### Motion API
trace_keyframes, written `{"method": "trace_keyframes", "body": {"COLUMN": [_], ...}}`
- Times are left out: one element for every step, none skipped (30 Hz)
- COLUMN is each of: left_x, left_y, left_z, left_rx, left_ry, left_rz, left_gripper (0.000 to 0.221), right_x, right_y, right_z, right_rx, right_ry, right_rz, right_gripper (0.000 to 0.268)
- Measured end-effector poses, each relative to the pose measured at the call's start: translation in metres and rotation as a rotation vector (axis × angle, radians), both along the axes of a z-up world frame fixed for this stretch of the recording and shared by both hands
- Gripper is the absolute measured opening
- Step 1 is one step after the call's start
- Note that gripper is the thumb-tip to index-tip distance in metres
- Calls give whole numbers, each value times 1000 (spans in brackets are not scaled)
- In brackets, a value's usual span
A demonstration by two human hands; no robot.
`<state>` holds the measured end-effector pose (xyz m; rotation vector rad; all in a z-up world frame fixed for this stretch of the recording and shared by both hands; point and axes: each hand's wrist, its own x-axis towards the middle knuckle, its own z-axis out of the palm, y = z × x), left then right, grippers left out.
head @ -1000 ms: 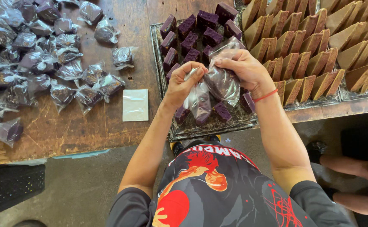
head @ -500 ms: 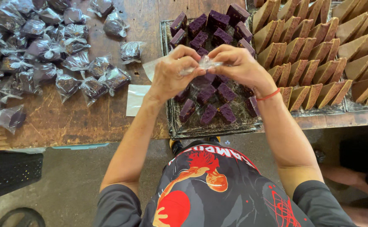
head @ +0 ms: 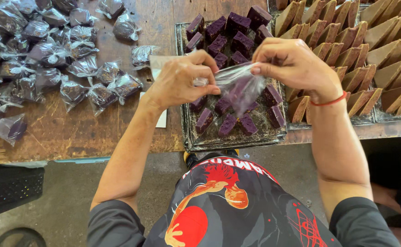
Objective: The person places individual slices of purple bread into clear plastic bags by hand.
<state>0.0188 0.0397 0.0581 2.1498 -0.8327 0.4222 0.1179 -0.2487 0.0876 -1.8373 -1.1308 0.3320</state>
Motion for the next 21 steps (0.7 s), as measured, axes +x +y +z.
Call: {"method": "trace_keyframes", "body": {"left_x": [0,1,3,5,10,16,23,32,43,51,51,48,44,30,11,3,7,5,0,-2,-4], "left_y": [0,0,-2,-4,-8,-10,-13,-15,-17,-18,-20,-21,-24,-28,-31,-30,-26,-24,-23,-19,-13], "left_z": [-3,-7,-13,-19,-26,-33,-40,-45,-49,-51,-54,-57,-61,-68,-74,-75,-74,-75,-75,-71,-64], "left_rx": [-2,-2,-61,-119,-121,-131,-141,-141,-224,-302,-300,-547,-788,-788,-891,-988,-985,-1059,-1133,-1133,-816], "left_ry": [30,29,96,165,164,205,245,248,460,665,660,605,543,541,596,644,638,666,692,693,546], "left_rz": [20,21,9,-6,-7,50,107,107,263,415,412,297,173,173,76,-20,-17,-9,0,4,206], "left_gripper": [24,24,29,33,33,28,26,26,22,18,18,19,21,21,21,21,21,20,20,20,17], "right_x": [-2,-3,-4,-6,-7,-1,8,15,17,20,23,23,16,5,-4,-12,-14,-15,-12,-9,-12], "right_y": [-3,-5,-6,-7,-9,-6,1,8,16,26,32,31,27,23,23,25,27,27,28,30,31], "right_z": [2,2,0,-4,-9,-15,-22,-30,-40,-48,-51,-51,-51,-53,-56,-59,-61,-65,-68,-70,-72], "right_rx": [-80,-158,-158,-88,-17,-17,-5,7,7,87,171,176,413,643,643,717,789,787,687,589,588], "right_ry": [-42,-85,-87,127,340,341,431,523,526,612,696,685,761,840,838,912,984,998,919,827,831], "right_rz": [-18,-34,-33,-35,-37,-36,-78,-122,-122,-243,-364,-363,-245,-120,-119,6,133,132,-1,-128,-126], "right_gripper": [18,18,18,18,19,19,19,19,19,19,18,18,16,14,14,13,11,11,11,11,11]}}
